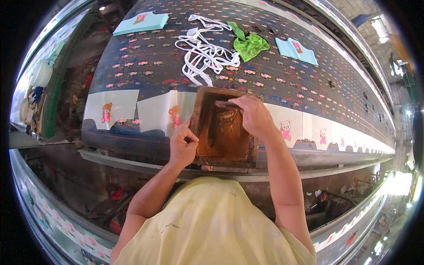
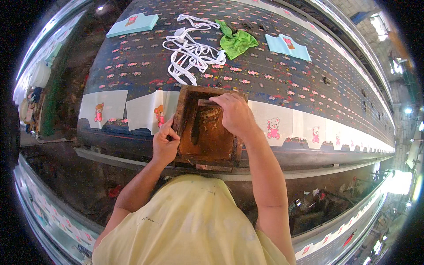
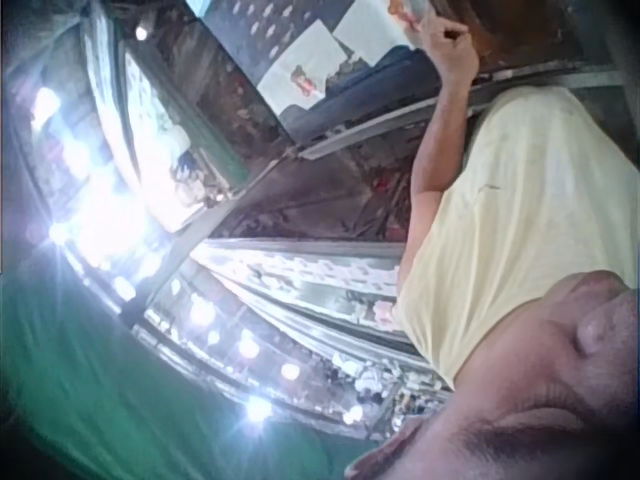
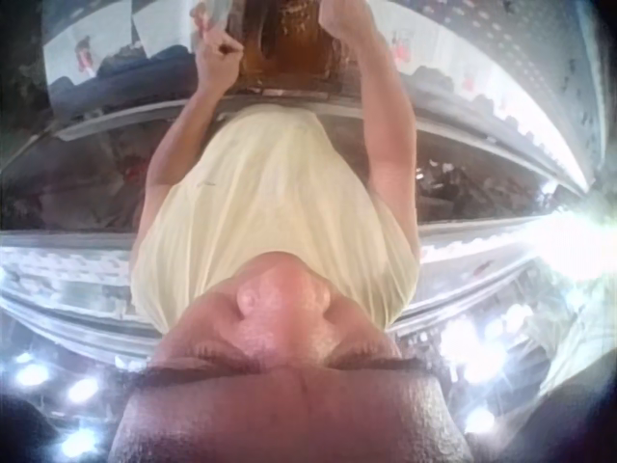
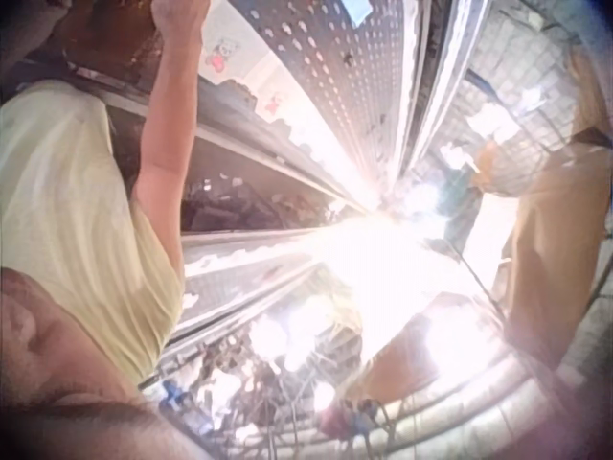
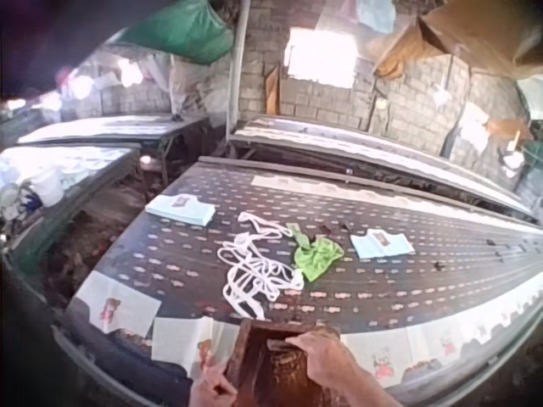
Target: The person uses a wooden block with a teddy bear design to print onto a series of t-shirts laid out on a table. They repeatedly press the block onto each shirt, repositioning it between prints. The person occasionally lifts the block to check the design and continues printing across multiple shirts.
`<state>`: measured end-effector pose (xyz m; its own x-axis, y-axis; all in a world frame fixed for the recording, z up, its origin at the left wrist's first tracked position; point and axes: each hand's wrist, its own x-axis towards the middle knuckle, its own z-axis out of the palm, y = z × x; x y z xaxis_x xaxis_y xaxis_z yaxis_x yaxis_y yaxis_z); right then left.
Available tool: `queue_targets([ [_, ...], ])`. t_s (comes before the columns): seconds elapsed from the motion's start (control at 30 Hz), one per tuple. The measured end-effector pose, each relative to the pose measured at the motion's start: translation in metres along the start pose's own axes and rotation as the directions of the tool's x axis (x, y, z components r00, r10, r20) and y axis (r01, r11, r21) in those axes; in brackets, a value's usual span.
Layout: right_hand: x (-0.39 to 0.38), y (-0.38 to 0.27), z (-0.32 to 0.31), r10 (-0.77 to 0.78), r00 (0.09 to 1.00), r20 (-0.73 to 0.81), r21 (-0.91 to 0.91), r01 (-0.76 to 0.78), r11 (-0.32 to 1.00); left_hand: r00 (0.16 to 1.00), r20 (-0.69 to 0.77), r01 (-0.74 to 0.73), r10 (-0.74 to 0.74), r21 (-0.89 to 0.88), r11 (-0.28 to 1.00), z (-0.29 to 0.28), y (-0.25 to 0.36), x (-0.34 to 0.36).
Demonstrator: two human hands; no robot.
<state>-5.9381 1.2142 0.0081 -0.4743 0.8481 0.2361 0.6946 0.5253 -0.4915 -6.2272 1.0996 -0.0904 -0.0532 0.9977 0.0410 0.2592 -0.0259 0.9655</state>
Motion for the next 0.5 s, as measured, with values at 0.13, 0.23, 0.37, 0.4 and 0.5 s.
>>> queue_targets([
  [0.13,-0.025,-0.026,0.008,0.035,0.996,0.082,-0.136,-0.023,0.99,0.996,-0.019,-0.092,0.092,0.012,0.996,0.002,0.004,0.002],
  [0.23,-0.052,-0.054,0.012,0.047,0.993,0.113,-0.142,-0.031,0.989,0.994,-0.022,-0.103,0.103,-0.002,0.995,0.003,0.005,0.003],
  [0.37,-0.083,-0.084,0.017,0.052,0.99,0.134,-0.145,-0.033,0.989,0.996,-0.006,-0.092,0.092,0.006,0.996,0.002,0.005,0.001],
  [0.4,-0.09,-0.091,0.018,0.056,0.989,0.136,-0.147,-0.035,0.988,0.994,-0.006,-0.108,0.109,0.015,0.994,0.002,0.005,0.0],
  [0.5,-0.106,-0.107,0.019,0.068,0.989,0.132,-0.15,-0.047,0.988,0.994,-0.023,-0.109,0.109,-0.011,0.994,0.002,0.002,0.001],
])
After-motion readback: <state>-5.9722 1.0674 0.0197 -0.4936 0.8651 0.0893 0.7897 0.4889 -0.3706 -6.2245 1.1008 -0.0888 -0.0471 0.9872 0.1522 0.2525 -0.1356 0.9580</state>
